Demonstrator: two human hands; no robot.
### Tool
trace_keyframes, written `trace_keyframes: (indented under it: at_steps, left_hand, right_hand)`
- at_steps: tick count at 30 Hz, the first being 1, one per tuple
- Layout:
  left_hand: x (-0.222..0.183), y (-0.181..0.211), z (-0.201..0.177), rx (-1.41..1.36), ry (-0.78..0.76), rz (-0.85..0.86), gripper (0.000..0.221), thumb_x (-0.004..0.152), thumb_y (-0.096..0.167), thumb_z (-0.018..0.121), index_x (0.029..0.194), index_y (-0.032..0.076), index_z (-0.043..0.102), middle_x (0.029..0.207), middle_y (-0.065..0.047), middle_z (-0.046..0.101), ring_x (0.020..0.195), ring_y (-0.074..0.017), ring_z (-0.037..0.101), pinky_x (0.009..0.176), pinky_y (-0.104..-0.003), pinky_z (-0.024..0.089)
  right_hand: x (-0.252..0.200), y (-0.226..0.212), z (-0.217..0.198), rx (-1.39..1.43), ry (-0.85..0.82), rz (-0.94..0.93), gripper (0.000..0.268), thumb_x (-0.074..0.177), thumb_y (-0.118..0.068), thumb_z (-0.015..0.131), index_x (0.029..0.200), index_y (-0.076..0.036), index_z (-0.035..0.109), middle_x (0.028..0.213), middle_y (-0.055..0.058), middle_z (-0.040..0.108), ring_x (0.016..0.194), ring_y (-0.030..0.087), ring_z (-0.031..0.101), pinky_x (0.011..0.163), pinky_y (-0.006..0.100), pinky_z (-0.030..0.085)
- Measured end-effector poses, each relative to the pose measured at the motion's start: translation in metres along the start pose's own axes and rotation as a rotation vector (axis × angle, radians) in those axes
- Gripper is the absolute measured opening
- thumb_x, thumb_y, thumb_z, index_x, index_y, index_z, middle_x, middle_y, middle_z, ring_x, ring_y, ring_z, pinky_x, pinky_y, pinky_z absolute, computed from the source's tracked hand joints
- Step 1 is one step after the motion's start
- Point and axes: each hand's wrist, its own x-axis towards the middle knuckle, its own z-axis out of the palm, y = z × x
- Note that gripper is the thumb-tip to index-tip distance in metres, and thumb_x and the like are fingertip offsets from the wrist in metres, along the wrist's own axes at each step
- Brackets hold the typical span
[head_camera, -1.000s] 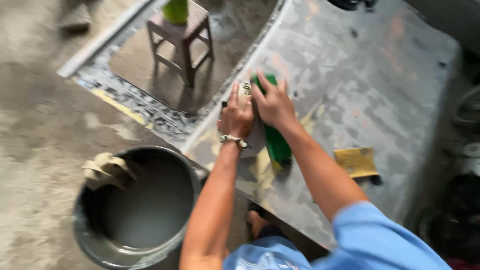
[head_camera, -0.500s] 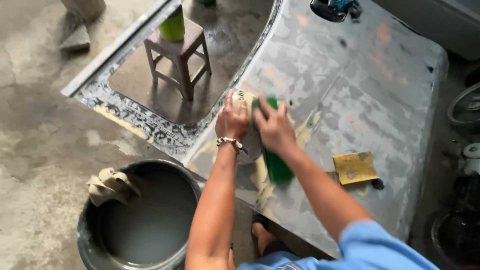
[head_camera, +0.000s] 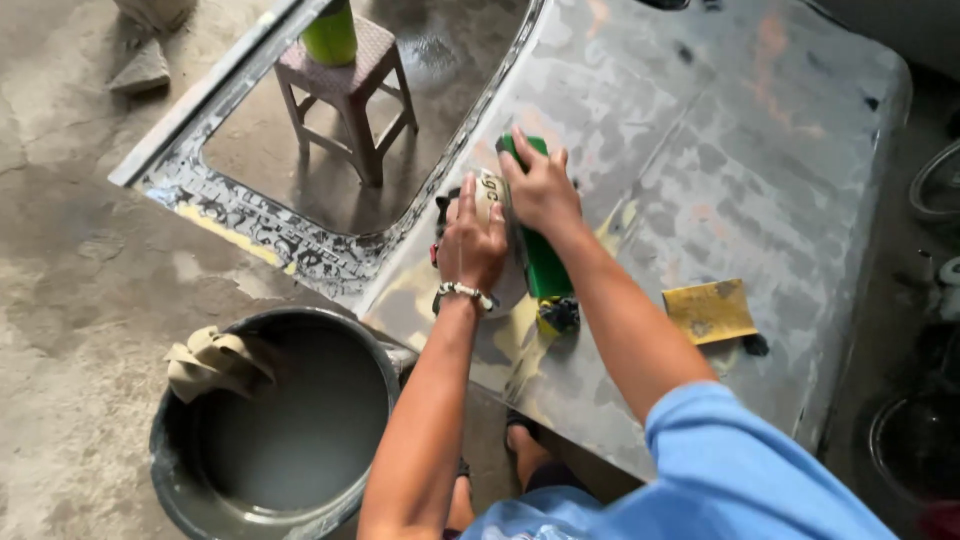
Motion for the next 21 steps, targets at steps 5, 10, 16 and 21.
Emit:
trace_keyframes:
  at_steps: [5, 10, 16, 21]
  left_hand:
    - [0.033, 0.003, -0.006, 0.008, -0.054, -0.106, 0.062, 0.094, 0.043, 0.059, 0.151, 0.023, 0.045, 0.111, -0.024, 0.072, 0.094, -0.0472, 0.070, 0.078, -0.056, 0.055]
    - [0.017, 0.010, 0.003, -0.030, -0.046, -0.281, 0.066, 0.094, 0.044, 0.057, 0.154, 0.024, 0.038, 0.106, -0.024, 0.074, 0.092, -0.0483, 0.069, 0.075, -0.057, 0.053]
    - [0.038, -0.009, 0.018, -0.041, 0.011, -0.241, 0.063, 0.097, 0.043, 0.058, 0.154, 0.025, 0.039, 0.104, -0.027, 0.074, 0.093, -0.0480, 0.070, 0.076, -0.056, 0.056]
    - [0.020, -0.006, 0.023, -0.079, 0.012, -0.062, 0.068, 0.100, 0.038, 0.054, 0.159, 0.019, 0.026, 0.112, -0.026, 0.072, 0.091, -0.0492, 0.070, 0.074, -0.058, 0.053]
  right_hand:
    - [-0.043, 0.024, 0.026, -0.014, 0.098, -0.211, 0.060, 0.097, -0.052, 0.053, 0.154, -0.033, 0.048, 0.136, 0.032, 0.048, 0.115, 0.051, 0.060, 0.095, 0.052, 0.051]
    - [-0.015, 0.020, 0.015, -0.028, 0.053, -0.086, 0.058, 0.097, -0.053, 0.054, 0.153, -0.036, 0.049, 0.135, 0.032, 0.049, 0.113, 0.051, 0.060, 0.093, 0.052, 0.053]
    - [-0.049, 0.038, 0.030, -0.112, 0.136, -0.323, 0.060, 0.094, -0.047, 0.057, 0.151, -0.031, 0.050, 0.134, 0.039, 0.043, 0.113, 0.053, 0.059, 0.085, 0.053, 0.054]
    - [0.007, 0.015, 0.009, -0.138, 0.107, -0.173, 0.056, 0.102, -0.051, 0.051, 0.156, -0.036, 0.049, 0.130, 0.034, 0.052, 0.111, 0.052, 0.062, 0.094, 0.055, 0.053]
